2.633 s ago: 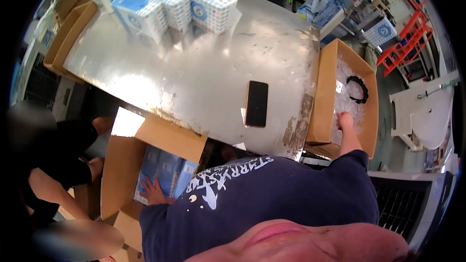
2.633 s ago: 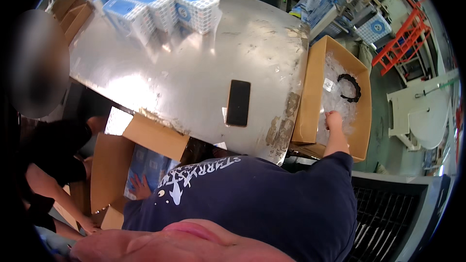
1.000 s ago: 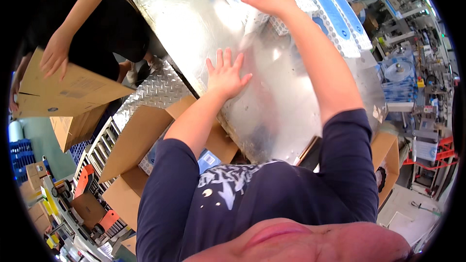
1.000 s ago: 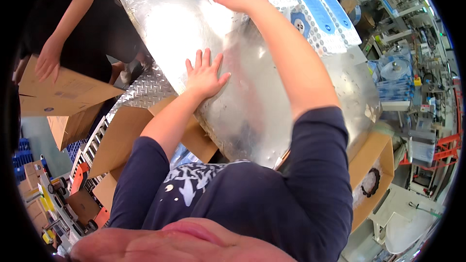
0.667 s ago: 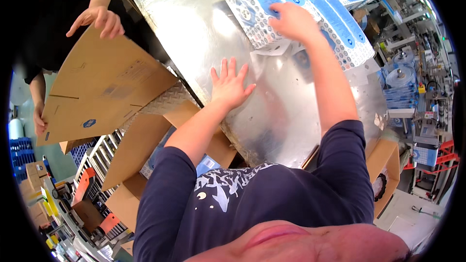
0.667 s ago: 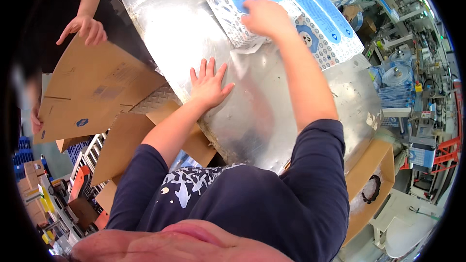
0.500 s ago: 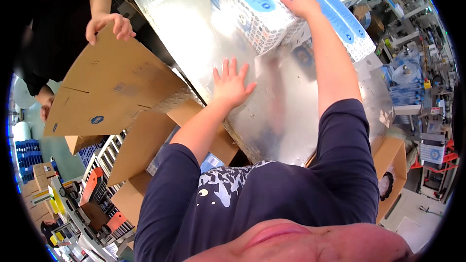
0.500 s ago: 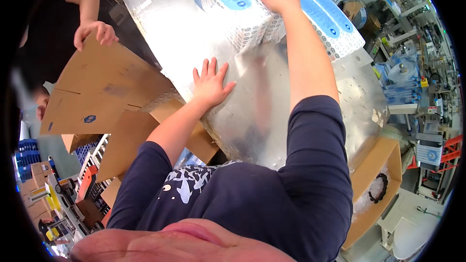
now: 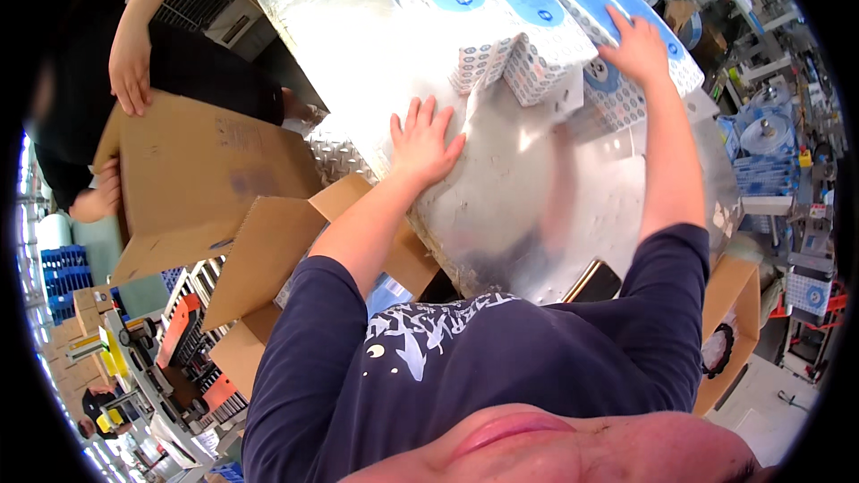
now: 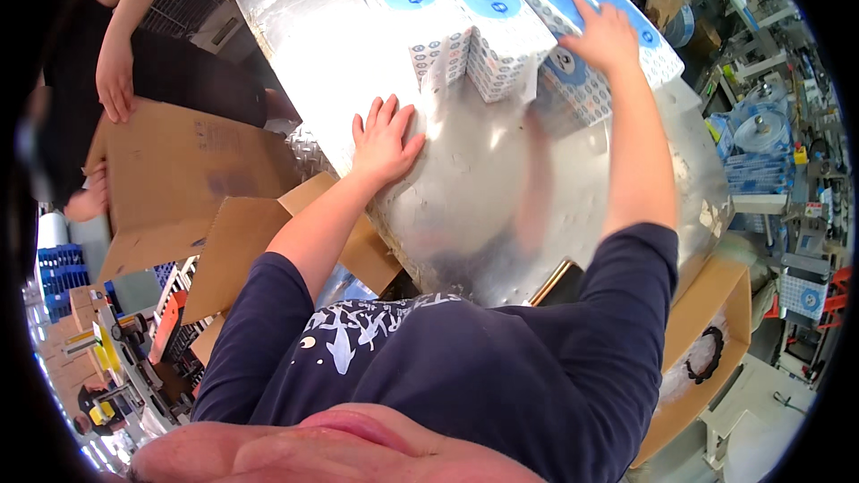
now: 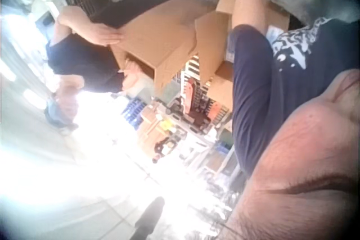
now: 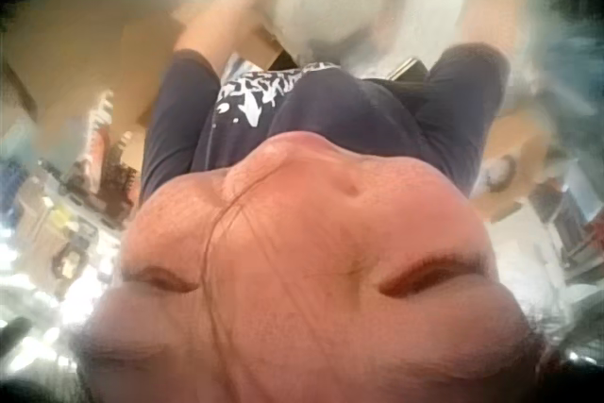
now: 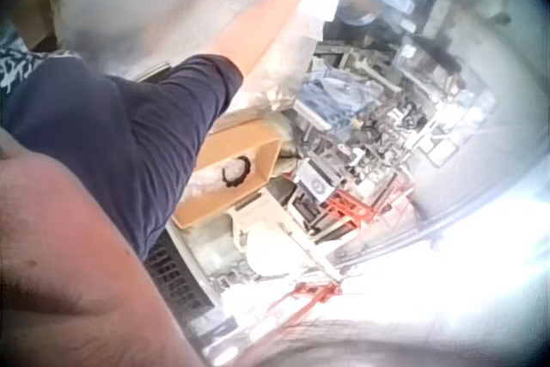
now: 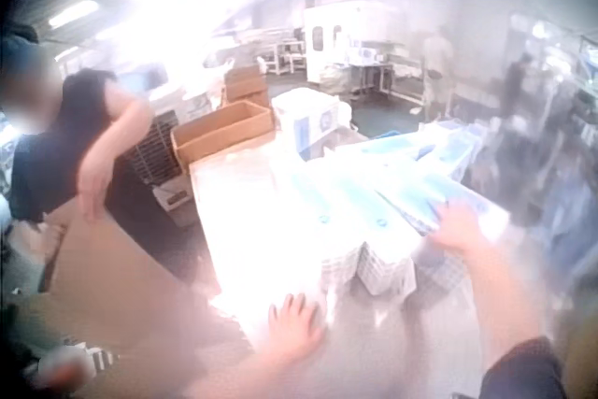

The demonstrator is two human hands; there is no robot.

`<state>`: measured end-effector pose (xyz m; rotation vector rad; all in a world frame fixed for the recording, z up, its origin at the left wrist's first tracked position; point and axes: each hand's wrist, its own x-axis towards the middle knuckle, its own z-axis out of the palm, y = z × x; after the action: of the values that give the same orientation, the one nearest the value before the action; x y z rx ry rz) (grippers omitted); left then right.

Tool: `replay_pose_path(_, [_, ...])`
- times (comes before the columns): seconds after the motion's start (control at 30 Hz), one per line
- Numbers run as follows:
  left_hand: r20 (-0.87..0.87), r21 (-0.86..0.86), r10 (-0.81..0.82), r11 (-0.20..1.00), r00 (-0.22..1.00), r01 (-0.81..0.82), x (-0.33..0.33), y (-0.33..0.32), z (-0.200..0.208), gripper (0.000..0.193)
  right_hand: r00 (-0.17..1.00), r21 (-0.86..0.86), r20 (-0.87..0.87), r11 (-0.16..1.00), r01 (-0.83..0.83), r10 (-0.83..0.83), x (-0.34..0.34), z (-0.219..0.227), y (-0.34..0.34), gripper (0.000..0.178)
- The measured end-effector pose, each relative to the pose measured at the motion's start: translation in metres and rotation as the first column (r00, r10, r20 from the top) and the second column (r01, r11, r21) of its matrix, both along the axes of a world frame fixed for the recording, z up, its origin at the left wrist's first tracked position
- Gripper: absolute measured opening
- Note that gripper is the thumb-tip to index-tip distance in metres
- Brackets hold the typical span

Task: The person repeatedly picks up stacks of blue and white packaged items from a metal table and places them into cardboard boxes. The camera shakes violently throughout the process, obscuring details of the packing.

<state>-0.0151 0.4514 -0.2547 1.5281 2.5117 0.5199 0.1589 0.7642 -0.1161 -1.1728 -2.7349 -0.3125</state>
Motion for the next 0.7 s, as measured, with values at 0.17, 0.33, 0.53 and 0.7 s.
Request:
replay_pose_path(0.17, [0.116, 0.123, 0.036, 0.991, 0.993, -0.05, -0.006, 0.004, -0.001, 0.048, 0.994, -0.208, -0.09, 0.977, 0.038, -0.058, -0.064, -0.026, 0.014, 0.073])
replay_pose_path(0.33, [0.9, 0.434, -0.212, 0.506, 0.38, -0.745, -0.035, 0.023, 0.0, 0.049, 0.997, -0.384, -0.046, 0.922, 0.04, -0.062, -0.066, -0.013, -0.033, 0.081])
replay_pose_path(0.53, [0.925, 0.275, -0.099, 0.841, 0.367, -0.466, -0.046, 0.018, 0.051, 0.069, 0.995, -0.357, -0.079, 0.931, -0.079, 0.054, -0.004, 0.009, -0.126, 0.075])
replay_pose_path(0.7, [0.912, -0.173, 0.281, 0.924, 0.298, -0.342, -0.004, -0.088, 0.085, 0.064, 0.931, -0.787, -0.358, 0.514, -0.341, 0.07, 0.136, 0.005, -0.174, 0.075])
